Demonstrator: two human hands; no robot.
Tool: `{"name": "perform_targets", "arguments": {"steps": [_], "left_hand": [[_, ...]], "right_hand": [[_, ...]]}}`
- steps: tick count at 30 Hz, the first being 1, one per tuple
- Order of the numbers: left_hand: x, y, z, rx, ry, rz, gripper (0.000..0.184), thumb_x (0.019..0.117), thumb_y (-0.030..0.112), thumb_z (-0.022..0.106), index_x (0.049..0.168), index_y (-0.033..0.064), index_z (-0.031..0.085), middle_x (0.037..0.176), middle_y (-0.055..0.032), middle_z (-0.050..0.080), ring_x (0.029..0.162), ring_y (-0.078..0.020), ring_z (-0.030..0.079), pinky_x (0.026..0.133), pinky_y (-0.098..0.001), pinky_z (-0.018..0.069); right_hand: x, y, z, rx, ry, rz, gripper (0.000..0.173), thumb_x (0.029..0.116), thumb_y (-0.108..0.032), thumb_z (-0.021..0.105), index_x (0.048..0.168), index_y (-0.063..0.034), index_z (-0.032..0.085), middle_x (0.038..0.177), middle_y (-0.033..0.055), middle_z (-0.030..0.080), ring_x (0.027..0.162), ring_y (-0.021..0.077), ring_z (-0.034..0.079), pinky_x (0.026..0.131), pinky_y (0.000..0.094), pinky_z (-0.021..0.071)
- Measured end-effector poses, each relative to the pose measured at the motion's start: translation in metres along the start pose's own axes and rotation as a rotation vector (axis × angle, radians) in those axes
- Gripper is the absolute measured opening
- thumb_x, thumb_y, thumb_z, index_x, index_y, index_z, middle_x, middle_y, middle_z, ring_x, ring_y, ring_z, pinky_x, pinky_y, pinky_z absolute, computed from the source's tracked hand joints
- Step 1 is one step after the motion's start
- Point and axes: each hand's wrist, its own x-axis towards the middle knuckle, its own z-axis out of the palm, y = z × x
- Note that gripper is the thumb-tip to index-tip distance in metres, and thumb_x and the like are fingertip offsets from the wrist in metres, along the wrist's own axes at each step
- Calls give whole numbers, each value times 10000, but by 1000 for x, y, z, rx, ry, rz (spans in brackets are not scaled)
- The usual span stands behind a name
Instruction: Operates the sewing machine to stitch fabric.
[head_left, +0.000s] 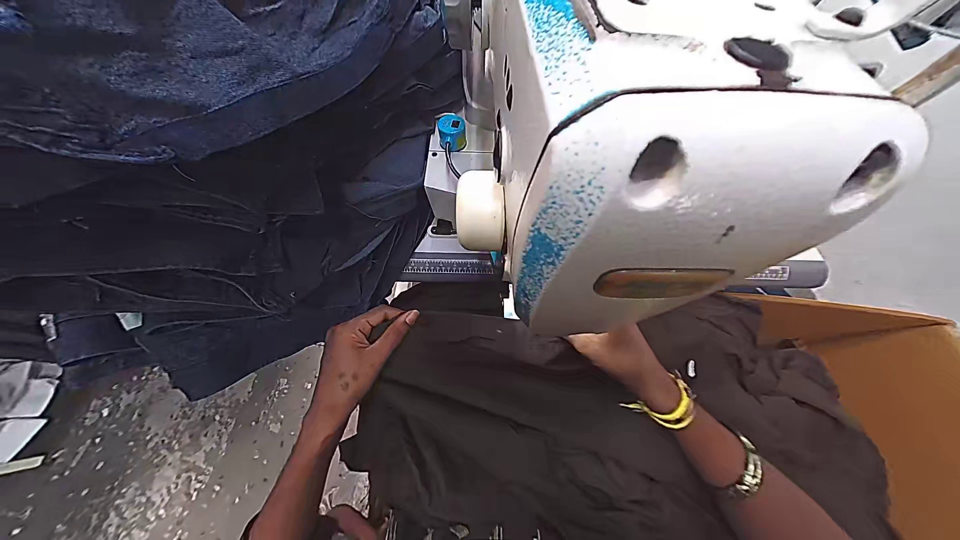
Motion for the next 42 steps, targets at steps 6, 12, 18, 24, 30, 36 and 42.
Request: {"name": "perform_targets", "arguments": {"steps": [6, 12, 18, 24, 30, 36, 42], "left_hand": [[-2, -4, 8, 2, 17, 2, 290, 960, 371, 637, 910, 110, 753, 838, 73, 696, 742, 79, 588, 697, -165, 465], [11, 25, 14, -58, 27, 98, 250, 959, 359, 640, 893, 148, 756, 805, 121, 689, 716, 120, 573, 670, -125, 453], [9, 15, 24, 150, 29, 174, 380, 969, 460, 581, 892, 128, 751, 760, 15, 691, 691, -75, 632, 650, -349, 485], [7, 43, 54, -47, -278, 254, 483, 1066, 368, 448, 1390, 39, 585, 1306, -106, 656, 1249, -176, 593, 1080, -415, 455], [10, 75, 77, -263, -266, 34, 535, 1031, 291, 490, 1467, -16, 452, 1256, -127, 612, 1091, -96, 605, 958, -269, 490], [4, 73, 86, -335, -188, 19, 512, 998, 228, 521, 1430, -40, 465, 1170, -82, 613, 1047, -18, 590, 929, -186, 481], [7, 76, 87, -360, -169, -4, 471, 992, 186, 529, 1389, -60, 465, 1051, -38, 599, 913, 26, 581, 829, -141, 479]], "right_hand": [[6, -2, -11, 127, -123, 69, 300, 882, -210, 708, 1053, 21, 623, 753, -84, 572, 689, -80, 517, 673, 127, 452], [4, 32, -31, 6, 2, -49, 311, 978, -290, 648, 1083, -6, 579, 754, -81, 524, 660, -89, 473, 641, 94, 419], [3, 54, -70, -611, -32, 149, 471, 1015, -428, 573, 1131, 19, 663, 764, 234, 669, 720, 461, 679, 626, 614, 492], [22, 75, -59, -685, 191, -11, 222, 988, -156, 642, 1069, 26, 740, 982, 263, 696, 928, 468, 685, 752, 614, 525], [50, 89, -39, -847, 72, -3, 294, 1033, -147, 571, 1247, 23, 678, 1138, 250, 660, 1063, 438, 639, 844, 531, 516], [40, 113, -44, -487, 283, -114, 177, 948, -168, 692, 983, -6, 752, 980, 194, 710, 929, 383, 680, 792, 500, 548], [48, 90, -60, -400, 250, 102, 174, 911, -93, 746, 923, 64, 672, 842, 249, 649, 811, 433, 664, 718, 590, 501]]}}
